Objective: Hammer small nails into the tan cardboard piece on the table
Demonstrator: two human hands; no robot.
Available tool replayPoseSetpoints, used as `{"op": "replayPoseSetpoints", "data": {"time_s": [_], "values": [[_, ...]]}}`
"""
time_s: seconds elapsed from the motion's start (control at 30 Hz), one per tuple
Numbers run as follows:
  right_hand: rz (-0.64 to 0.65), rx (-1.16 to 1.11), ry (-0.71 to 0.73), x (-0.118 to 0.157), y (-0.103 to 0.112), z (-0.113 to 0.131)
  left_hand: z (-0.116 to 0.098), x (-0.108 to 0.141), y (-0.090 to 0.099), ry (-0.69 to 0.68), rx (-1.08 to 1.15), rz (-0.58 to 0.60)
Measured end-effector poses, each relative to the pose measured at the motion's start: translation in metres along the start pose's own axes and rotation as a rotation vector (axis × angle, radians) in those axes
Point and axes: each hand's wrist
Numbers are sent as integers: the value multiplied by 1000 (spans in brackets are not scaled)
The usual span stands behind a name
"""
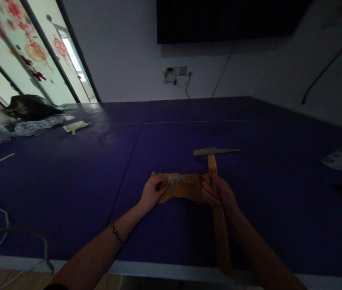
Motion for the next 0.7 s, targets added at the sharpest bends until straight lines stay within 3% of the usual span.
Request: {"op": "replayPoseSetpoints", "data": {"time_s": [0.07,0.17,0.5,0.7], "values": [[-9,-7,-21,-9,21,-4,1,0,1,16,6,5],[-30,-24,-46,-13,35,-14,2,-1,4,27,20,25],[30,-99,-164,-21,32,-31,-8,-24,17,-126,56,291],[22,-120,-184,-23,33,-31,-1,-29,9,-56,134,304]]}}
Point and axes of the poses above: each hand's wrist, its own x-axis away from the middle knuckle, its own y-axis out of the back of the hand, z = x × y, and after that the axes turned 8 degrees about x, right-handed
